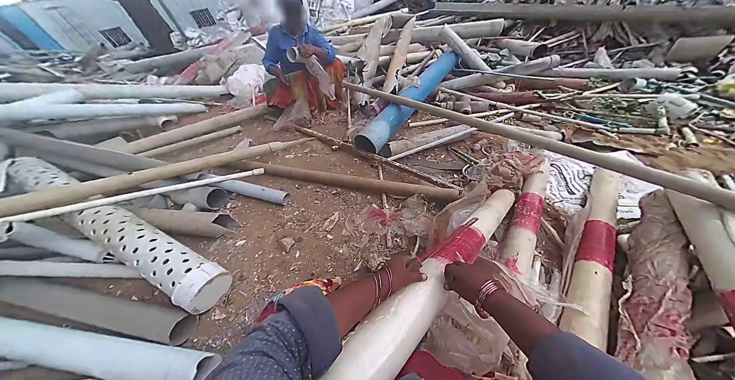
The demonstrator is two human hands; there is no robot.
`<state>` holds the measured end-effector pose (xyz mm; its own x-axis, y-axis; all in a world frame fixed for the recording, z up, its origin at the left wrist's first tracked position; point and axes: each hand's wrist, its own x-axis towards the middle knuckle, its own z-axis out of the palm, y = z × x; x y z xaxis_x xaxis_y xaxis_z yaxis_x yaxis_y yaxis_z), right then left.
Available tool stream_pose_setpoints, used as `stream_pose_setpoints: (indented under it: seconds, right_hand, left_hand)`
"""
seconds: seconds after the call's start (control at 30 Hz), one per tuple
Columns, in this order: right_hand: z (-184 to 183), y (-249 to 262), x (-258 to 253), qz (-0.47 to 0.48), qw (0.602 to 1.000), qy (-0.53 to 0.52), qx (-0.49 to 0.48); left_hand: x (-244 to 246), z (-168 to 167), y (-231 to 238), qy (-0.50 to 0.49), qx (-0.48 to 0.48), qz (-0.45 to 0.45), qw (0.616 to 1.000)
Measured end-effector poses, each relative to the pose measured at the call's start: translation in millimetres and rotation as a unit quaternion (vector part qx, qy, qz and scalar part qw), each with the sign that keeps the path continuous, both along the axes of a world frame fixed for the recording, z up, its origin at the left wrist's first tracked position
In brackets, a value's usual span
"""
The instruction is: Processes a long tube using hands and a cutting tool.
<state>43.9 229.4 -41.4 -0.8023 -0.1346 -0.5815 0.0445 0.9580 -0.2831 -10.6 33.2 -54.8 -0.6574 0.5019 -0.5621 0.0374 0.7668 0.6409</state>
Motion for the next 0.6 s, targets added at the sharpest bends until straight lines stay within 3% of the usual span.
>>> stream_pose_setpoints:
  seconds: [0.17,0.4,0.6]
  right_hand:
    - [1,-1,4,0.03,0.999,-0.02,0.012]
    - [6,8,4,-0.037,0.999,-0.015,0.029]
    - [-16,3,9,-0.005,0.992,-0.062,0.108]
  left_hand:
    - [2,-2,0,0.004,-0.007,-0.007,1.0]
    - [2,2,2,0.009,-0.012,-0.021,1.0]
    - [2,-4,2,0.008,-0.011,-0.016,1.0]
